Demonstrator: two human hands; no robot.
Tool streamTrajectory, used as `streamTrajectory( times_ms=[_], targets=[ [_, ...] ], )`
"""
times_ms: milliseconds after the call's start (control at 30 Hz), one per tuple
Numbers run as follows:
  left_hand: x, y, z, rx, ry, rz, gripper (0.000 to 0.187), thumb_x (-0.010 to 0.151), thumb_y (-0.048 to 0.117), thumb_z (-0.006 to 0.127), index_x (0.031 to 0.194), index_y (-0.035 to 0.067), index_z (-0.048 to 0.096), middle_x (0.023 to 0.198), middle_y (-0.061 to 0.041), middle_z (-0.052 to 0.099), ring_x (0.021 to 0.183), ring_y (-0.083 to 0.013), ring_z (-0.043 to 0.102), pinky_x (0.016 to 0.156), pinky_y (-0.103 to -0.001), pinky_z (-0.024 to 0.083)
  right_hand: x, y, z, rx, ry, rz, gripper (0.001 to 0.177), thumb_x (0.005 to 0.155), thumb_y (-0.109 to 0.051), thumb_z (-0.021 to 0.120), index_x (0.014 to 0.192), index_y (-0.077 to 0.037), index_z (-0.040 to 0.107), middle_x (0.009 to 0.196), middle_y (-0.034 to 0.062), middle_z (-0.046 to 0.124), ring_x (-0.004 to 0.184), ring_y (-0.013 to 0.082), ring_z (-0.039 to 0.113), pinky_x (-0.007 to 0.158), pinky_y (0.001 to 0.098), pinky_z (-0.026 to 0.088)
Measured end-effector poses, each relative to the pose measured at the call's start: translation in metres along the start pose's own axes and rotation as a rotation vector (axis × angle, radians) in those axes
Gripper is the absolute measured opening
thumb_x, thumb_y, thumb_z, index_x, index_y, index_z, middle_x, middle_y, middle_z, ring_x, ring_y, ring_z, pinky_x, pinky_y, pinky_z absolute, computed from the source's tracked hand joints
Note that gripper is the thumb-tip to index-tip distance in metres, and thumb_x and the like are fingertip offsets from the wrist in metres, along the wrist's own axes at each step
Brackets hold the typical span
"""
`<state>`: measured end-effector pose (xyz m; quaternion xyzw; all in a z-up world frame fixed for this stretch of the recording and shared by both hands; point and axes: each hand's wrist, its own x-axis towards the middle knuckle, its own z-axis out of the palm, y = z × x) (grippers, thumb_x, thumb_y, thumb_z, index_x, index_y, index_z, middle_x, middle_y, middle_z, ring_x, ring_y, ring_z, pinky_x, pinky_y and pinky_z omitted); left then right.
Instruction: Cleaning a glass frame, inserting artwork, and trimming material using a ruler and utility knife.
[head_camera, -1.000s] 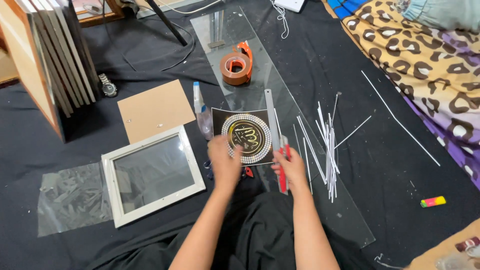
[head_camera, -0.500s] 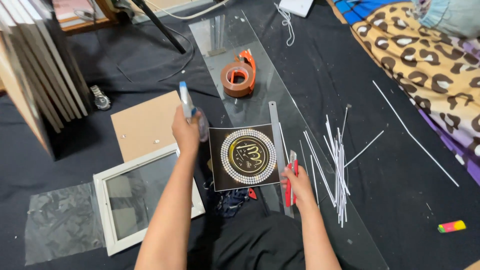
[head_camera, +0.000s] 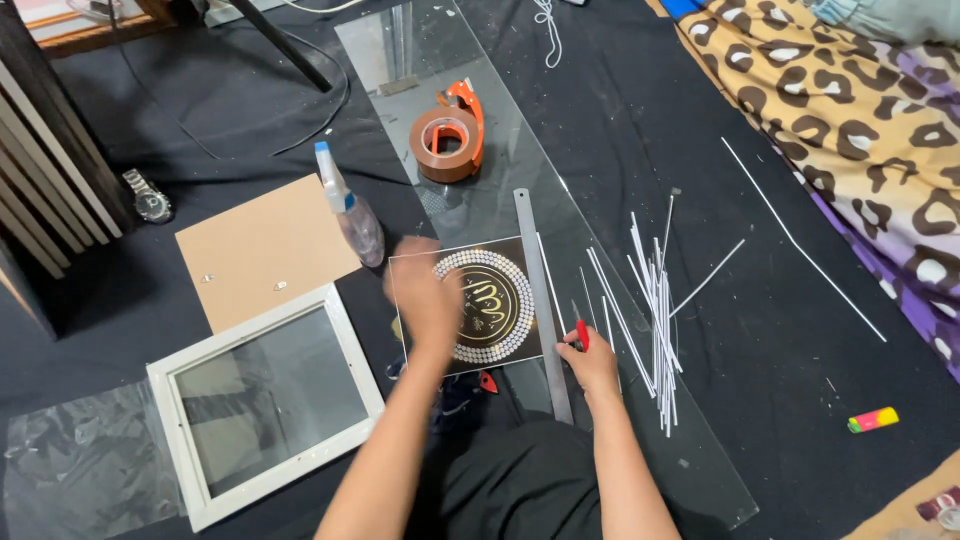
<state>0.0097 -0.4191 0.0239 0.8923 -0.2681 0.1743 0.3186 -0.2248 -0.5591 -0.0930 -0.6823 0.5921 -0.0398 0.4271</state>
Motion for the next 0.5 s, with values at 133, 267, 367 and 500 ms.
streamTrajectory(
  times_ms=[133, 267, 367, 500],
  targets=[
    [-0.044, 0.036, 0.049, -0.100, -0.342, 0.367, 0.062, 0.063, 0.017, 0.091, 0.121, 0.010, 0.068, 0.133, -0.021, 0.061, 0.125, -0.0404, 0.060, 0.097, -0.055, 0.049, -0.029, -0.015, -0.016, -0.191, -0.007, -0.105, 0.025, 0.080, -0.031, 0.082, 0.099, -0.017, 0.074, 0.094, 0.0110, 0.071, 0.099, 0.0344, 0.071, 0.083, 0.0428, 0.055],
    [-0.048, 0.050, 0.081, 0.105, -0.785, 0.350, 0.092, 0.070, 0.030, 0.090, 0.148, 0.012, 0.045, 0.158, -0.017, 0.036, 0.142, -0.0383, 0.041, 0.113, -0.057, 0.036, -0.066, -0.033, -0.025, -0.265, -0.081, -0.237, 0.056, 0.075, -0.044, 0.085, 0.110, -0.007, 0.061, 0.108, 0.0214, 0.066, 0.110, 0.0429, 0.066, 0.092, 0.0520, 0.054],
    [-0.038, 0.049, 0.080, 0.207, -0.941, 0.325, 0.108, 0.067, 0.035, 0.093, 0.156, 0.012, 0.035, 0.165, -0.018, 0.028, 0.148, -0.0395, 0.033, 0.117, -0.061, 0.030, -0.061, -0.025, -0.014, -0.323, -0.148, -0.225, 0.068, 0.072, -0.046, 0.087, 0.118, -0.010, 0.053, 0.118, 0.0193, 0.062, 0.117, 0.0416, 0.064, 0.098, 0.0532, 0.054],
    [-0.035, 0.030, 0.095, 0.377, -1.029, 0.376, 0.120, 0.064, 0.037, 0.094, 0.161, 0.016, 0.028, 0.169, -0.010, 0.024, 0.152, -0.0345, 0.026, 0.120, -0.063, 0.023, -0.049, -0.015, -0.009, -0.425, -0.210, -0.178, 0.062, 0.080, -0.036, 0.083, 0.124, -0.013, 0.046, 0.121, 0.0152, 0.062, 0.120, 0.0379, 0.064, 0.100, 0.0505, 0.054]
  ],
)
